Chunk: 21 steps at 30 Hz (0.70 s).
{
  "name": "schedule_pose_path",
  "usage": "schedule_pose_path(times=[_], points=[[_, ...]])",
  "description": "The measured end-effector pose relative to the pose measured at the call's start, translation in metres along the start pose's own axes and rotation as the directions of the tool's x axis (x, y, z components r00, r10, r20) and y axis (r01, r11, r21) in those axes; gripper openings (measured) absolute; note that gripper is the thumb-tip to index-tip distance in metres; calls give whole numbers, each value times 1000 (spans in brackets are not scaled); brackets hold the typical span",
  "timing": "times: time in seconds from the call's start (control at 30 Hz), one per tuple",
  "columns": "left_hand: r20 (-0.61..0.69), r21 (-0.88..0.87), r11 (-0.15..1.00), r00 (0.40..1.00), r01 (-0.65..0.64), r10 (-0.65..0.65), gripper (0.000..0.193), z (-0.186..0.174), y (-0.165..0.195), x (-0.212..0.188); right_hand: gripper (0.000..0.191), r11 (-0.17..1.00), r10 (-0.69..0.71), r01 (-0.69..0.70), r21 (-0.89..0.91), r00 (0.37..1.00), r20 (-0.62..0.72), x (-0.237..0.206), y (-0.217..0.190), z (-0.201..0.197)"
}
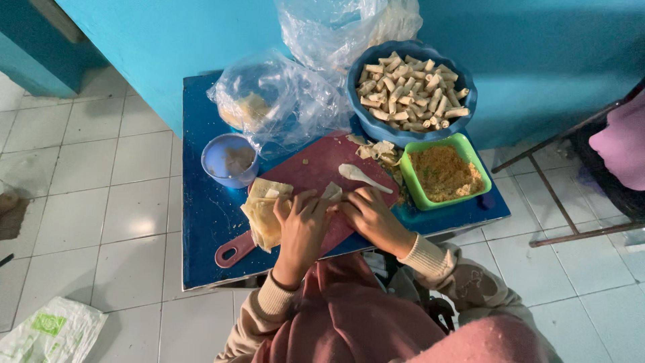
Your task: The person sits at a small table filling square pastry wrappers with filling scooped from a green container, folds each wrapper over the filling, and sets the folded pieces aside while a bowl of already rolled pieces sits nearby. They occasionally use a spoon to place filling on a wrapper.
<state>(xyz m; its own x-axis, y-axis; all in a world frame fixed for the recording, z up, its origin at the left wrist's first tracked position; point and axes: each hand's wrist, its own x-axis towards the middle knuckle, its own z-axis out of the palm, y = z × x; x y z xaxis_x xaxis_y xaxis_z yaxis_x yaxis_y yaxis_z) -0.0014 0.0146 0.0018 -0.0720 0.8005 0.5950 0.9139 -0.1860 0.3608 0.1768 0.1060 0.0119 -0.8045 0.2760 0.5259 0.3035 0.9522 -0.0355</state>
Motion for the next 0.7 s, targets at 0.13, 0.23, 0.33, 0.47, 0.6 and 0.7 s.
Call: schedule_pose_path(times=[0.13, 0.23, 0.33, 0.47, 0.6, 0.7], points=[[-21, 104, 994, 999, 26, -24, 19, 8, 1, 0, 26, 1000, 17, -17, -17, 1000, 13, 1, 2, 4], [-25, 103, 992, 998, 66, -64, 15, 13, 4, 4, 24, 987, 140, -141, 72, 990, 15, 6, 5, 8], [-30, 55, 992, 993, 114, -113, 16, 11, 5, 5, 25, 989, 147, -146, -14, 988, 47, 11, 7, 10], [3, -20, 984, 984, 175, -175, 15, 6, 1, 11, 30, 986, 118, -112, -121, 992, 40, 16, 4, 10], [-40, 13, 993, 992, 117, -116, 28, 4, 3, 16, 30, 990, 103, -97, -107, 994, 48, 16, 3, 8], [-30, -8, 997, 996, 83, -83, 22, 0, 7, 15, 34, 977, 43, -26, -213, 996, 75, 16, 2, 9]])
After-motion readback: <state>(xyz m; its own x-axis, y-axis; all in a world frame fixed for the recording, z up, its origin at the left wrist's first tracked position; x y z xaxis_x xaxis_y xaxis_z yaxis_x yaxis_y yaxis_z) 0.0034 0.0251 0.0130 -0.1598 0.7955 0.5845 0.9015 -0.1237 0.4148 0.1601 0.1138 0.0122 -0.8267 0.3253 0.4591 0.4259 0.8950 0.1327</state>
